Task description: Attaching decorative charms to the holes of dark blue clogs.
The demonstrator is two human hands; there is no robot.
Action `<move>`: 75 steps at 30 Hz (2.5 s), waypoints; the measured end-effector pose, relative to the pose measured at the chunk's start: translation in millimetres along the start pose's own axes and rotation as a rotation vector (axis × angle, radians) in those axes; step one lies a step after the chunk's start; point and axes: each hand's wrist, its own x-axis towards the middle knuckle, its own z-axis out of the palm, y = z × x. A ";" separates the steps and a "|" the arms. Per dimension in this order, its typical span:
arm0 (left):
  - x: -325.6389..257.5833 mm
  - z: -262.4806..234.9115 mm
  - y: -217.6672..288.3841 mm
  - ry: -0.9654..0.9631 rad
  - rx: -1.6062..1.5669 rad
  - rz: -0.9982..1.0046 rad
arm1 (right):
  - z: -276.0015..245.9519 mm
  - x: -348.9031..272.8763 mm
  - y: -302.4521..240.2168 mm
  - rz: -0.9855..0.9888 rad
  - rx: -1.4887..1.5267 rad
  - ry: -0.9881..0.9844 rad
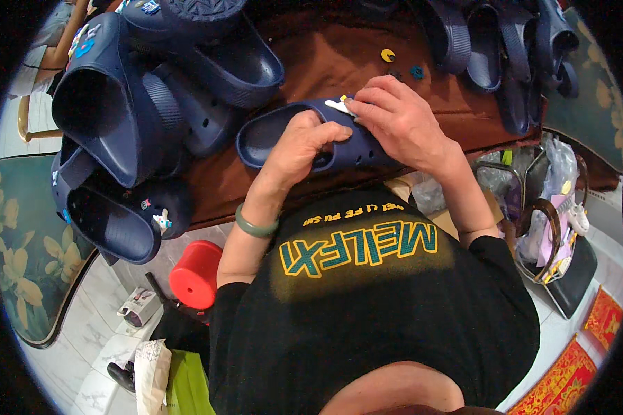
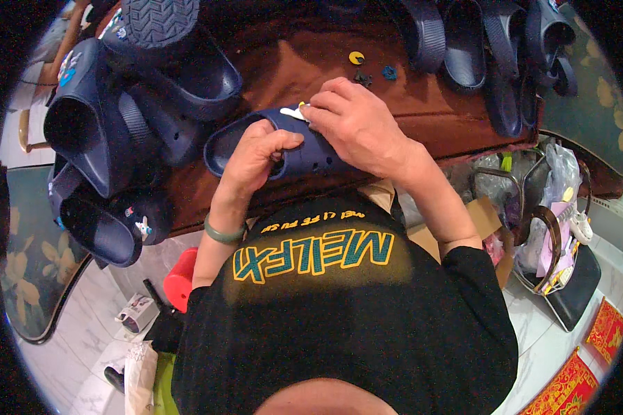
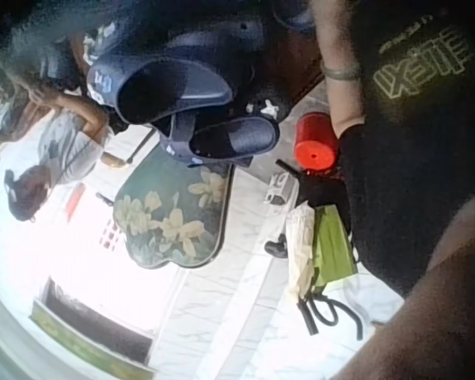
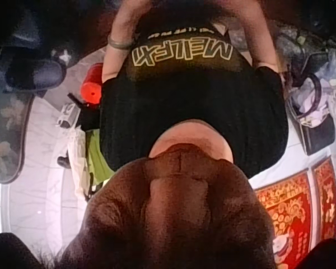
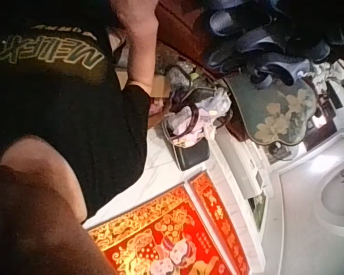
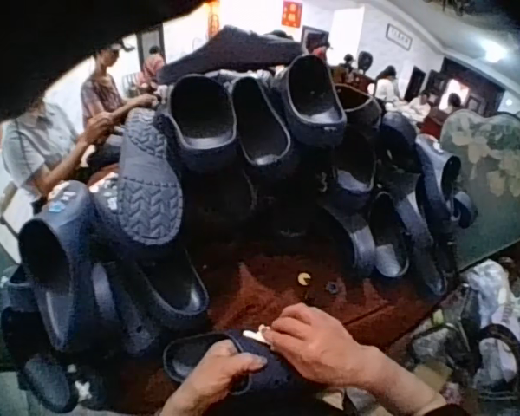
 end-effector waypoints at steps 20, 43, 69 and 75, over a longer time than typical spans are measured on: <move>-9.0 23.6 4.9 0.148 0.077 0.146 | 16.7 -13.9 85.1 0.356 0.039 0.203; 6.3 3.1 -8.7 0.344 0.090 0.221 | 19.5 -27.5 -9.4 0.268 0.264 0.228; -3.9 5.1 2.2 0.188 0.317 0.236 | 28.0 -37.7 -10.6 0.059 -0.049 0.310; -4.0 5.4 -1.0 0.181 0.320 0.262 | 36.3 -34.6 -8.1 0.047 -0.058 0.389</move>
